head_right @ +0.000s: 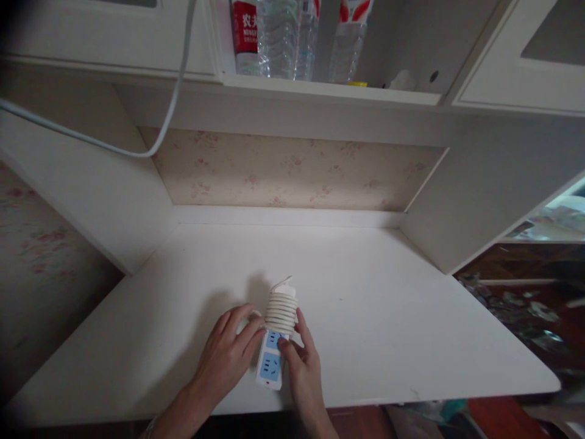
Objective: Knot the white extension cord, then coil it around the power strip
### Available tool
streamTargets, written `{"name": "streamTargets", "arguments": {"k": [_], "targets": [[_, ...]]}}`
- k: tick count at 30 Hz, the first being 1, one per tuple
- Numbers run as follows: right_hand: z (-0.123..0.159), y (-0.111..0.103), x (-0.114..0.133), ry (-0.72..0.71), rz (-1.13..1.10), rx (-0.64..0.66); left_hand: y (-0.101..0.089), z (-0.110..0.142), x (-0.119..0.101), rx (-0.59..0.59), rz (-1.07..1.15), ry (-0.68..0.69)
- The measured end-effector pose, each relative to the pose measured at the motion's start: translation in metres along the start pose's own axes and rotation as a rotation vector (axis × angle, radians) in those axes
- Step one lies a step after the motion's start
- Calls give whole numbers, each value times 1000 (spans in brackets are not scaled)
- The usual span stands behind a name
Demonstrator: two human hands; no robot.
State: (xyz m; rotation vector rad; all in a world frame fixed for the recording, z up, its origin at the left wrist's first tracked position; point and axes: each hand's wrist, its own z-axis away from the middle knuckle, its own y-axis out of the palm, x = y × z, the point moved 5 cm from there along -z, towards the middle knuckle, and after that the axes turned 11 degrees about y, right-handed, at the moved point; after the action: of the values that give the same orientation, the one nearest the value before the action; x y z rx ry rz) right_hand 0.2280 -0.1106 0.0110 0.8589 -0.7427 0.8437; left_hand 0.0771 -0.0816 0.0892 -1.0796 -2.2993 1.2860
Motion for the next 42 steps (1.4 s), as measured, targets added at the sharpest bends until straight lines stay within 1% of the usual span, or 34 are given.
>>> {"name": "streamTargets", "arguments": {"k": [2, 4, 9, 13, 16, 19, 22, 24, 27, 30, 32, 37, 42], "targets": [[3, -1, 2, 5, 22, -7, -2, -4, 1, 47, 46, 88], [6, -1, 3, 15, 28, -10, -1, -2, 2, 60, 73, 149], [8, -1, 2, 60, -3, 22, 6, 13, 7, -21, 9, 231], [10, 1, -2, 69, -15, 61, 12, 22, 8, 11, -28, 287], [12, 4, 0, 50, 13, 60, 9, 23, 7, 14, -8, 290], [15, 6, 4, 22, 44, 59, 3, 19, 9, -17, 86, 208], [14, 5, 6, -1, 67, 61, 2, 16, 16, -87, 246, 52], [12, 3, 5, -13, 73, 63, 6, 16, 22, -116, 388, -75], [9, -1, 1, -3, 61, 59, 19, 20, 27, -75, 602, -229], [9, -4, -4, 37, -2, 59, 28, 24, 26, -59, 757, -250], [9, -3, -5, 61, -53, 72, 30, 27, 24, -74, 806, -247], [10, 0, -1, 57, -109, 65, 34, 30, 22, -153, 717, -257], [8, -2, 1, 36, -76, 70, 46, 36, 15, -241, 697, -311]]}}
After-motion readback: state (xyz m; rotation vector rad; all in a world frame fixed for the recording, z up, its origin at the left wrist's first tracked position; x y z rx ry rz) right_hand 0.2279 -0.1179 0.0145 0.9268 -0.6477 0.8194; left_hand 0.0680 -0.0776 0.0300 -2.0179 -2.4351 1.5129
